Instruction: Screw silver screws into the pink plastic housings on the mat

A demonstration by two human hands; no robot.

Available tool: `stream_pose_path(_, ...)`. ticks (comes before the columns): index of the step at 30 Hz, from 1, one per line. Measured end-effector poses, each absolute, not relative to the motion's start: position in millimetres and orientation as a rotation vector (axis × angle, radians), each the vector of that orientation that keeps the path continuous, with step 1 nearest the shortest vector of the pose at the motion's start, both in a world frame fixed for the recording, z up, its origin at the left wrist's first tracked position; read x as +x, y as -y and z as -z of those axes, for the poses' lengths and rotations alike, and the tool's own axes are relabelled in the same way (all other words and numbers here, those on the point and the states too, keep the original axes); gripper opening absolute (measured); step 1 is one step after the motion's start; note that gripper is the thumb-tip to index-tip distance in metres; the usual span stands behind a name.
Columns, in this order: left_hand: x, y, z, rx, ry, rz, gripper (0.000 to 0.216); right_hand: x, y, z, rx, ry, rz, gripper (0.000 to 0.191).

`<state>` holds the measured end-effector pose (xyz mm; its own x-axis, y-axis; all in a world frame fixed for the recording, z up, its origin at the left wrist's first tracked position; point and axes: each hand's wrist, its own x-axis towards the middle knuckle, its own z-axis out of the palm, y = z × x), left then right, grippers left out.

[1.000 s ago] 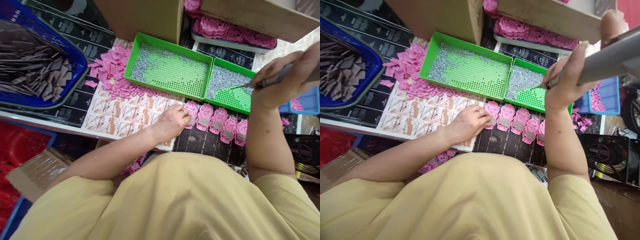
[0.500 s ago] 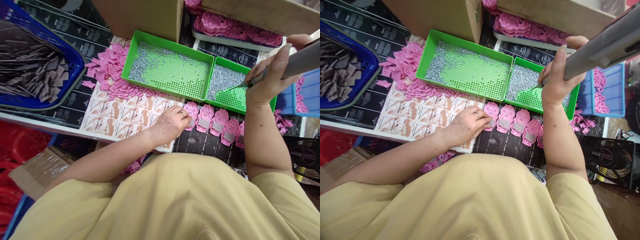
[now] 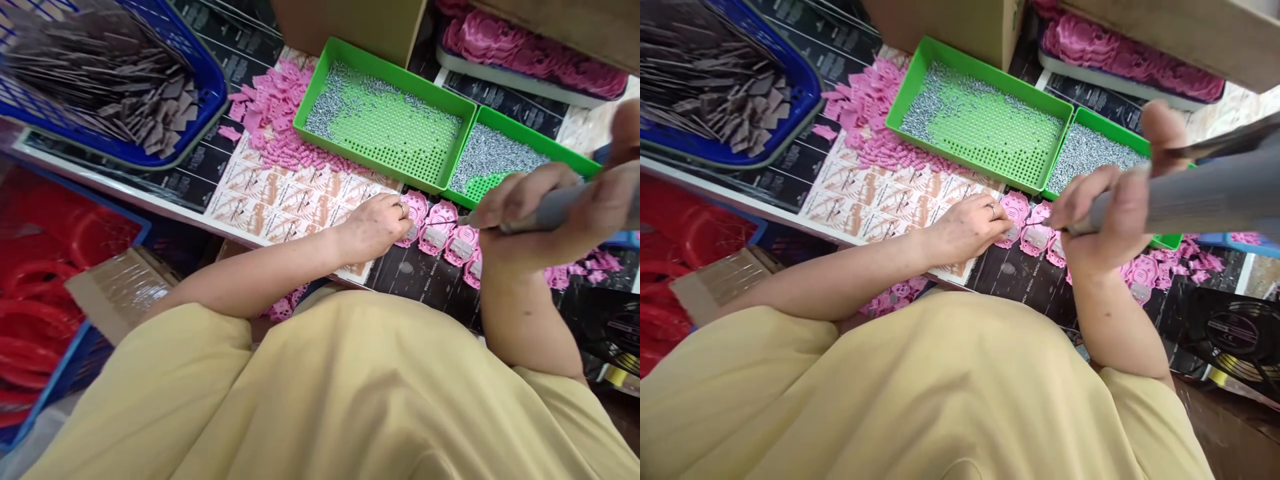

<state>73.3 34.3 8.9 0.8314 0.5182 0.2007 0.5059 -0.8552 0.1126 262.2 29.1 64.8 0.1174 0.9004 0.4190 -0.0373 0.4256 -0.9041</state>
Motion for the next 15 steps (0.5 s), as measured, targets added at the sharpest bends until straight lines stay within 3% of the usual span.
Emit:
stream_pose_path(4, 73.4, -34.3, -7.7, 2.955, -0.804, -0.392, 0.010, 223.4, -21.8, -53.7, -0.690, 1.275, -0.633, 0.026)
stream_pose_path(15, 74.2, -36.3, -6.5, 2.938, -0.795, -0.414, 0.011, 223.5, -27.3, -40.1, -0.556, 1.363, -0.712, 0.024)
